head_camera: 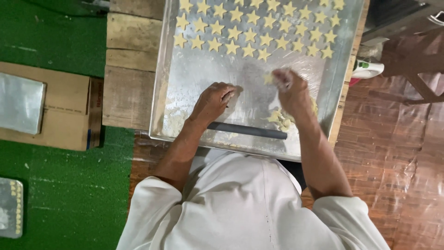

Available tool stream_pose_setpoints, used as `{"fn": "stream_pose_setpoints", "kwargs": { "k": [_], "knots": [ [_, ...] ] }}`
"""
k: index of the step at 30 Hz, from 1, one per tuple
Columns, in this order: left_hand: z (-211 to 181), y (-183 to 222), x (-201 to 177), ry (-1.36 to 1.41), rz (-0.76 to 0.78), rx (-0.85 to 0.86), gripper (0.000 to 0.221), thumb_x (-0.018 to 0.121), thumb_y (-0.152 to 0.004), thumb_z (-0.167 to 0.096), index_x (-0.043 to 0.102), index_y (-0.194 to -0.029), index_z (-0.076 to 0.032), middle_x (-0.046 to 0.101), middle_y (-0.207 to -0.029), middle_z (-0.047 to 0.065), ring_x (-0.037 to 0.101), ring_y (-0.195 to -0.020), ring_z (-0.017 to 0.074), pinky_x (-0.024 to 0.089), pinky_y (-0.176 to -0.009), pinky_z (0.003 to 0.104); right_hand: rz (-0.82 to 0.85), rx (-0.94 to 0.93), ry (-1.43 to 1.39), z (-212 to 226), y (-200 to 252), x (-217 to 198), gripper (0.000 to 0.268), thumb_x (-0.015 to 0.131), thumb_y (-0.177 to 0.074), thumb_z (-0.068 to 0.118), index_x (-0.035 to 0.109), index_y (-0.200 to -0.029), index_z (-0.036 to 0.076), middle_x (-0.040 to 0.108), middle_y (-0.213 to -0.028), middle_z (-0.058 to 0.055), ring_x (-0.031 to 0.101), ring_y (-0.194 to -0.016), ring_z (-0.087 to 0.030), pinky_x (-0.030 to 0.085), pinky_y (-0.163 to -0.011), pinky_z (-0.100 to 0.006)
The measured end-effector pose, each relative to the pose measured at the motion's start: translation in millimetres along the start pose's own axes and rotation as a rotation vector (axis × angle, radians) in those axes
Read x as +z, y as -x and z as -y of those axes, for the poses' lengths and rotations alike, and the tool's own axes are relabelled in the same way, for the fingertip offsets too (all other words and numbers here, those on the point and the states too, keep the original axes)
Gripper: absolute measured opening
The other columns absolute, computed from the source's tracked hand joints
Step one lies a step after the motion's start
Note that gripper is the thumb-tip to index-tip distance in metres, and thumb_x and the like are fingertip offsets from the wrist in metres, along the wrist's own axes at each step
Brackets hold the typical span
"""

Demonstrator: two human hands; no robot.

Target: Cutting star-shaped pieces from dough using a cookie cutter and a metal scraper on a baking tray.

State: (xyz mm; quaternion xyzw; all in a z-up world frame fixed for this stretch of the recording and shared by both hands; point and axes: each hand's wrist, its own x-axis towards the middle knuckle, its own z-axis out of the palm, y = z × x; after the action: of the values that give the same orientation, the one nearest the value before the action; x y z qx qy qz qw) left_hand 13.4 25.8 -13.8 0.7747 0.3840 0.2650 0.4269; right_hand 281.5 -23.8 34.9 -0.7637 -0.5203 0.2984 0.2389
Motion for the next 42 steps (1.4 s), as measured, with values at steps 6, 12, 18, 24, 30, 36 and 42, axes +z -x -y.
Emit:
{"fn": "stream_pose_setpoints", "kwargs": {
  "k": [6,12,18,24,30,36,42],
  "knots": [
    [5,-2,2,-0.03,0.032,0.029,0.016,0.058,-0.106,-0.014,0.07,-0.115,-0.007,0.072,-0.102,0.021,0.068,-0.096,0.042,0.058,-0.08,0.051,-0.119,-0.035,0.051,-29,-59,-10,0.02,0.067,-0.1,0.022,0.073,-0.119,0.021,0.077,-0.102,-0.005,0.073,-0.099,-0.03,0.055,-0.089,-0.047],
    [1,-2,1,-0.025,0.035,-0.008,0.017,0.06,-0.105,-0.014,0.071,-0.114,-0.005,0.073,-0.103,0.019,0.069,-0.098,0.0391,0.058,-0.084,0.05,-0.133,-0.069,0.046,-19,-61,1,0.023,0.07,-0.096,0.018,0.075,-0.118,0.015,0.076,-0.104,-0.014,0.072,-0.099,-0.035,0.056,-0.089,-0.048],
    [9,-5,8,0.024,0.014,0.009,0.017,0.062,-0.105,-0.012,0.072,-0.117,-0.006,0.073,-0.101,0.019,0.068,-0.094,0.0397,0.058,-0.08,0.049,-0.241,-0.238,0.19,-29,-56,6,0.035,0.081,-0.089,0.016,0.076,-0.123,0.01,0.071,-0.106,-0.018,0.068,-0.105,-0.04,0.052,-0.098,-0.048],
    [14,-7,11,-0.05,0.019,0.006,0.016,0.063,-0.103,-0.016,0.073,-0.115,-0.01,0.074,-0.102,0.015,0.069,-0.096,0.036,0.058,-0.083,0.047,-0.305,-0.266,0.211,-54,-69,22,0.035,0.083,-0.09,0.02,0.075,-0.122,0.01,0.067,-0.102,-0.013,0.067,-0.104,-0.036,0.052,-0.099,-0.046],
    [12,-8,10,-0.068,0.021,-0.012,0.016,0.064,-0.102,-0.016,0.073,-0.113,-0.009,0.075,-0.103,0.015,0.07,-0.097,0.0365,0.058,-0.085,0.047,-0.308,-0.279,0.23,-62,-73,23,0.033,0.083,-0.09,0.021,0.074,-0.119,0.008,0.066,-0.103,-0.014,0.067,-0.102,-0.036,0.053,-0.097,-0.045],
    [13,-7,11,-0.094,0.028,-0.032,0.016,0.064,-0.102,-0.02,0.073,-0.113,-0.012,0.075,-0.103,0.014,0.07,-0.098,0.0351,0.057,-0.086,0.047,-0.241,-0.303,0.346,-51,-60,18,0.024,0.076,-0.094,0.01,0.075,-0.118,0.007,0.065,-0.109,-0.013,0.066,-0.106,-0.034,0.052,-0.1,-0.041],
    [11,-8,10,-0.091,0.017,-0.011,0.015,0.064,-0.102,-0.018,0.073,-0.112,-0.011,0.076,-0.104,0.015,0.071,-0.099,0.036,0.058,-0.087,0.046,-0.298,-0.341,0.244,-54,-63,17,0.03,0.076,-0.093,0.012,0.073,-0.123,0.005,0.064,-0.103,-0.014,0.066,-0.102,-0.037,0.052,-0.096,-0.045]
  ]
}}
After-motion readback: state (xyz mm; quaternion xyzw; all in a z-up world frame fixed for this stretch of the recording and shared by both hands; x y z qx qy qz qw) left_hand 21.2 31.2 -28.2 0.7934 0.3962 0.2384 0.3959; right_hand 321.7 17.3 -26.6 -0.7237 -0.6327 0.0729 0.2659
